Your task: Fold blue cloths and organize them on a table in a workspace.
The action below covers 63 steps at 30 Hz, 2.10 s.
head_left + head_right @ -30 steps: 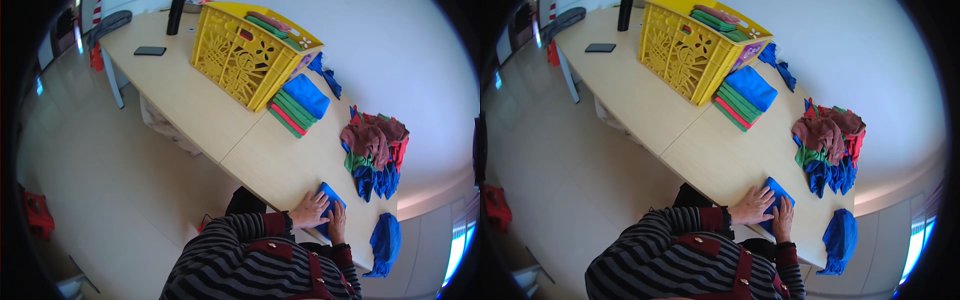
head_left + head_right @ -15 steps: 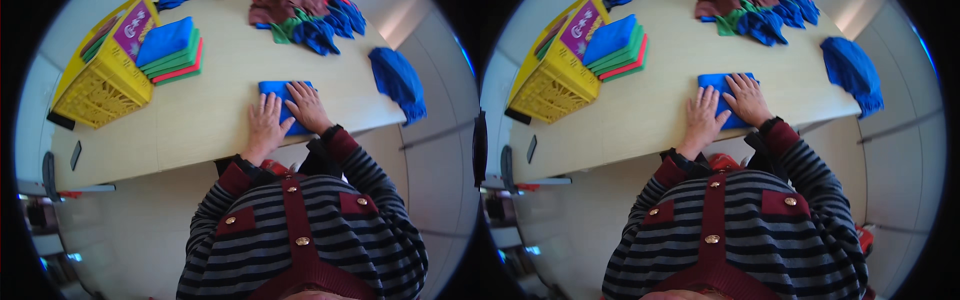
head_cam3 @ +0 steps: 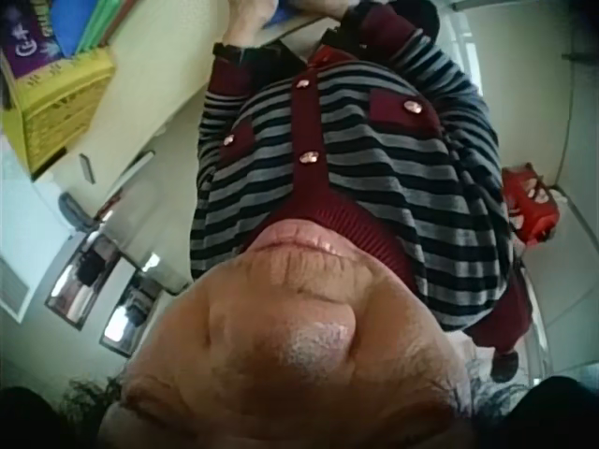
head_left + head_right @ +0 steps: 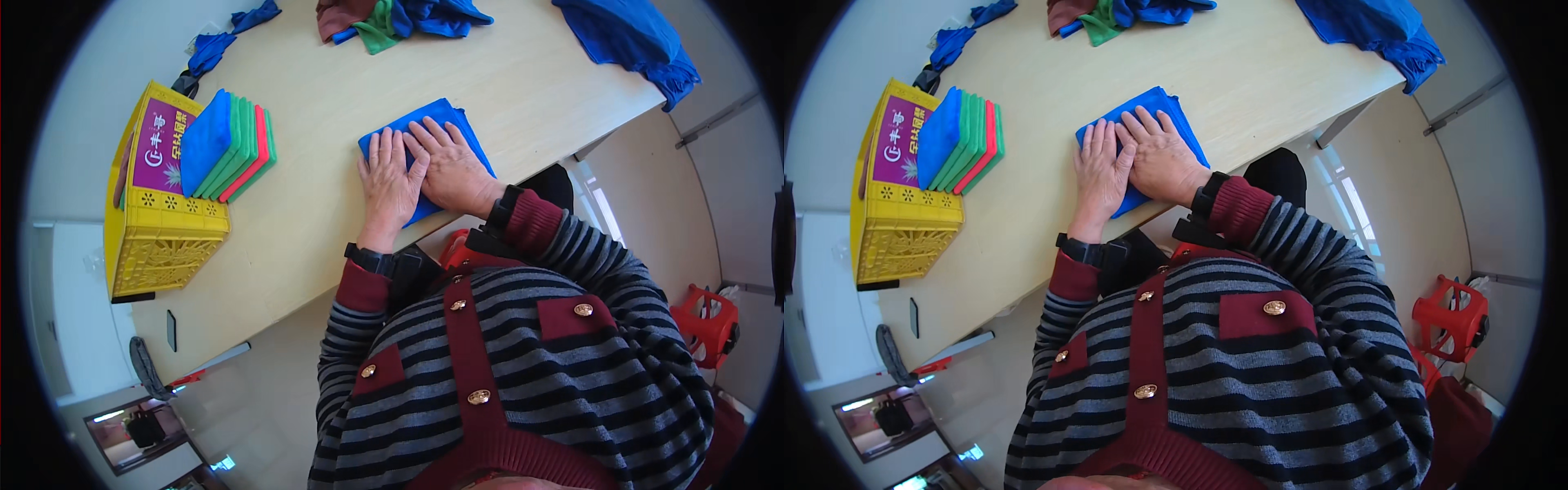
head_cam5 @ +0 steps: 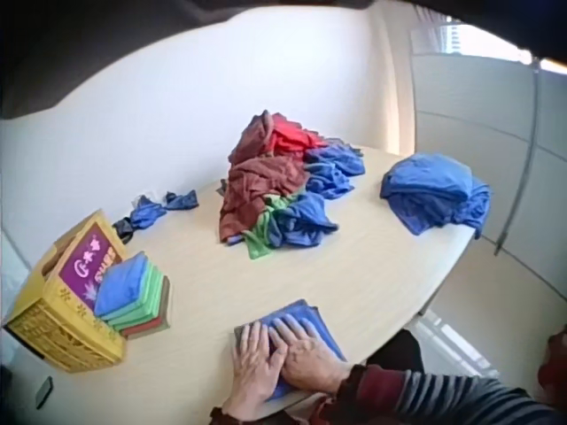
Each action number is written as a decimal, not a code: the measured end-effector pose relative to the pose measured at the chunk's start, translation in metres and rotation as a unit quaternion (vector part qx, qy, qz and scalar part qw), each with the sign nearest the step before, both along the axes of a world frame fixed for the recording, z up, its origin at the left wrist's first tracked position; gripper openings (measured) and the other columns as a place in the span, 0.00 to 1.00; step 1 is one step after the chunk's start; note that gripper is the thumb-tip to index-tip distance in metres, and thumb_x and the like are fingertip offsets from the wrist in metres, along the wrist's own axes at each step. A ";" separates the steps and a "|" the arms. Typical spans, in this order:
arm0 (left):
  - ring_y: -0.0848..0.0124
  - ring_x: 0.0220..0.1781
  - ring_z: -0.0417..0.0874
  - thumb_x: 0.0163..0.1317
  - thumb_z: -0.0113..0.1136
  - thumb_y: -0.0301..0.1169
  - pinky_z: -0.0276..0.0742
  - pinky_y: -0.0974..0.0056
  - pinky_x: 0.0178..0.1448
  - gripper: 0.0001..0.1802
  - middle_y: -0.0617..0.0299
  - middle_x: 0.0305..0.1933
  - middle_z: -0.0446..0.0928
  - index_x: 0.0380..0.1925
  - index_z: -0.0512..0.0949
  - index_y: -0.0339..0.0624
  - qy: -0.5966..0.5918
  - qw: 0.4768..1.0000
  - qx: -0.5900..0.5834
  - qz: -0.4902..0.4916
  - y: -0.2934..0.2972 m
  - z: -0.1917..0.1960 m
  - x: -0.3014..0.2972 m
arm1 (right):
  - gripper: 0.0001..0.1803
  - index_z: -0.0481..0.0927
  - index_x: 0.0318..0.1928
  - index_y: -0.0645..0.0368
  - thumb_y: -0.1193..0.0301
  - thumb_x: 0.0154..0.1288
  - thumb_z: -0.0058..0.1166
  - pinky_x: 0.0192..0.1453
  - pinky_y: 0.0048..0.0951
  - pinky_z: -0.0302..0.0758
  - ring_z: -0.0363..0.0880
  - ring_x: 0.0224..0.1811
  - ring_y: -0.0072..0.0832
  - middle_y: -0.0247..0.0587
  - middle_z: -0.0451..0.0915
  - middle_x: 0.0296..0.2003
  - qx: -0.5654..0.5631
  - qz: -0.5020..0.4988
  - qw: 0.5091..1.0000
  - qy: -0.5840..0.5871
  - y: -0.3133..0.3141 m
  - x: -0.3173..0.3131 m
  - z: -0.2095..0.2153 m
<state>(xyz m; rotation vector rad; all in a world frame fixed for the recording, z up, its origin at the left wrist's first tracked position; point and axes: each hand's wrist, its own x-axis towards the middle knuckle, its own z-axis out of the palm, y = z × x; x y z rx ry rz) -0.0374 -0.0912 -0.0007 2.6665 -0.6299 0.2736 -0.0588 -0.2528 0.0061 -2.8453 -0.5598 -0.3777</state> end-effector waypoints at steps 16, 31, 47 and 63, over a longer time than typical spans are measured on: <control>0.50 0.85 0.47 0.75 0.35 0.65 0.37 0.37 0.83 0.46 0.48 0.82 0.54 0.77 0.57 0.37 0.017 1.000 0.017 0.009 -0.010 -0.005 -0.002 | 0.37 0.63 0.75 0.61 0.51 0.75 0.43 0.84 0.49 0.45 0.50 0.83 0.43 0.50 0.58 0.78 0.058 -0.030 0.998 0.021 -0.024 0.008 -0.008; 0.50 0.86 0.44 0.75 0.33 0.65 0.35 0.33 0.82 0.47 0.48 0.83 0.50 0.78 0.55 0.36 0.032 0.999 0.024 0.006 0.001 -0.007 -0.025 | 0.35 0.66 0.74 0.59 0.50 0.78 0.43 0.83 0.51 0.48 0.53 0.81 0.44 0.46 0.62 0.76 0.002 -0.033 0.999 0.013 -0.016 0.000 0.002; 0.68 0.43 0.85 0.54 0.69 0.29 0.83 0.52 0.53 0.06 0.63 0.37 0.82 0.34 0.86 0.47 -0.016 0.822 -0.319 -0.471 -0.042 0.230 -0.125 | 0.34 0.66 0.75 0.54 0.47 0.78 0.41 0.84 0.47 0.45 0.53 0.82 0.41 0.43 0.61 0.77 -0.012 -0.003 1.000 -0.001 -0.022 0.002 0.001; 0.66 0.33 0.86 0.65 0.67 0.42 0.87 0.60 0.43 0.11 0.65 0.36 0.84 0.40 0.84 0.49 -0.034 0.854 -0.254 -0.452 -0.011 0.265 -0.148 | 0.34 0.64 0.76 0.53 0.47 0.79 0.39 0.85 0.46 0.44 0.52 0.82 0.43 0.43 0.60 0.77 -0.012 -0.006 1.000 0.009 -0.009 -0.001 -0.001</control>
